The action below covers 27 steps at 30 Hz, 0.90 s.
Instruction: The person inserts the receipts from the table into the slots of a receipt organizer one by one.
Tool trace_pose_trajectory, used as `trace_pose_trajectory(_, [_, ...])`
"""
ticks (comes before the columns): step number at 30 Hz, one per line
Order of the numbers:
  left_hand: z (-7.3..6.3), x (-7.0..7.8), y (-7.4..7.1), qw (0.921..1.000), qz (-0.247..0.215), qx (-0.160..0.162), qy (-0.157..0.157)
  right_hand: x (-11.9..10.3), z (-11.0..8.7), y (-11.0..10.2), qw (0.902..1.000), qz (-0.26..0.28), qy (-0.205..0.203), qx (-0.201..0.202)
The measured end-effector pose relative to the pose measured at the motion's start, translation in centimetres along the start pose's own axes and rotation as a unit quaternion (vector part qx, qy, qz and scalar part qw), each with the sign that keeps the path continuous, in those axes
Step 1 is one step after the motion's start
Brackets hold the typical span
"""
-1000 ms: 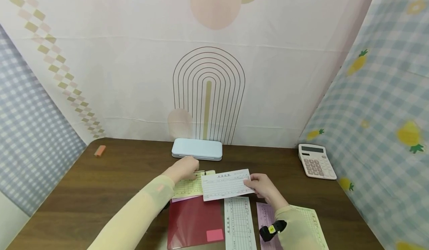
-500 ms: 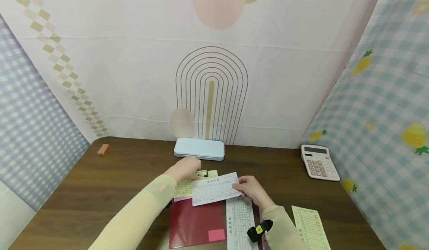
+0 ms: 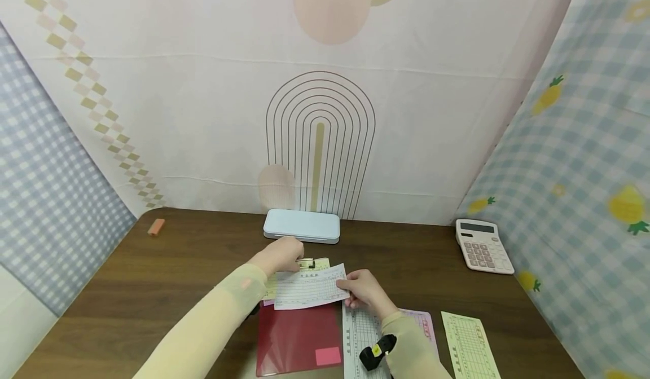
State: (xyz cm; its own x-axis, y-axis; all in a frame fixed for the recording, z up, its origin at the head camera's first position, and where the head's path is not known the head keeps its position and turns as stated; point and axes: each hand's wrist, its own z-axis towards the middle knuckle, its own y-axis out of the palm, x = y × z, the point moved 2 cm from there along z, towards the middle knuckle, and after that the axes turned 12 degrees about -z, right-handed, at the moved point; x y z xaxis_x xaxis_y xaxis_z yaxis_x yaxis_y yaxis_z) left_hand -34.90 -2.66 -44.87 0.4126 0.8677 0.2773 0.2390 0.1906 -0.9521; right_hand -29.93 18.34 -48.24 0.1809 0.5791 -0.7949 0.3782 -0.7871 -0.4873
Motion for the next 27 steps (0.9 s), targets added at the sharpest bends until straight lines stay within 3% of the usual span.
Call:
trace_pose_trajectory(16, [-0.4,0.1,-0.5,0.9999,-0.017,-0.002,-0.003,-0.5,0.7,2.0,1.0,0.002,0.007,-0.006])
trace_pose_trajectory(27, [0.1,-0.5,-0.1,0.9995,-0.032,-0.001,0.001,-0.8,1.2,2.4,0.9993,-0.026,0.012,0.024])
